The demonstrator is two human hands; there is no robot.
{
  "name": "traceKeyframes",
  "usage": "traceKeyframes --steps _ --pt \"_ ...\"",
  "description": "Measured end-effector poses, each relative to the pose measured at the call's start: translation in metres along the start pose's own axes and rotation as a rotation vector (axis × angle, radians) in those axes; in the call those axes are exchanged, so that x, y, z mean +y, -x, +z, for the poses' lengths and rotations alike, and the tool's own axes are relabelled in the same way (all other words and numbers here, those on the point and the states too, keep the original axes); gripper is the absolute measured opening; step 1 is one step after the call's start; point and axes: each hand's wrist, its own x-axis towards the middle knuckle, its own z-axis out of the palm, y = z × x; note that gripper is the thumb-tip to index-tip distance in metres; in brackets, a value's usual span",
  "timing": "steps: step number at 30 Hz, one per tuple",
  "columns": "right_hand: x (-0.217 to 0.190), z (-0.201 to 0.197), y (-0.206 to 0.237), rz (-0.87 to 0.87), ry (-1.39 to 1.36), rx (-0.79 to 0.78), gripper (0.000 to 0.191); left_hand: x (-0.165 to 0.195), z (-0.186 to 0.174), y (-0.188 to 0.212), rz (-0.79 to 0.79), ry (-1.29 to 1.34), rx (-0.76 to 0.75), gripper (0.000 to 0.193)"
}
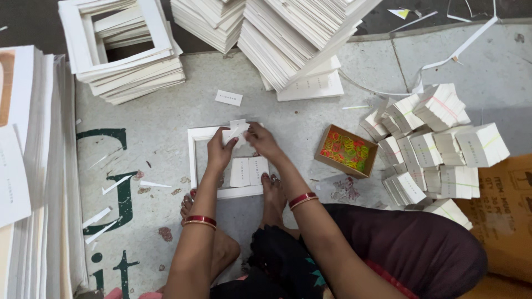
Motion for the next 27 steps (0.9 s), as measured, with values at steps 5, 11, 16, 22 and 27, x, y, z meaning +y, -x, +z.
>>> traceKeyframes --steps 5,11,16,22,27 --pt "-0.01 0.038 0.011 -0.017 0.084 0.131 0.017 -0.007 -0.013 0.009 0.019 0.397 0.046 0.031" --pt "-0.003 0.046 0.018 -0.11 0.087 0.182 0.015 -0.02 -0.032 0.014 -0.083 0.736 0.141 0.04" --pt "0.002 0.052 0.01 -0.034 0.008 0.05 0.014 -0.025 -0.025 0.009 -0.017 0.529 -0.045 0.044" --pt "0.007 0.06 0.013 -0.17 0.131 0.136 0.021 -0.022 -0.009 0.015 0.228 -0.067 0.19 0.043" --pt "0.013 0.068 0.023 -0.237 0.231 0.096 0.034 -0.02 -0.018 0.028 -0.039 0.167 0.045 0.055"
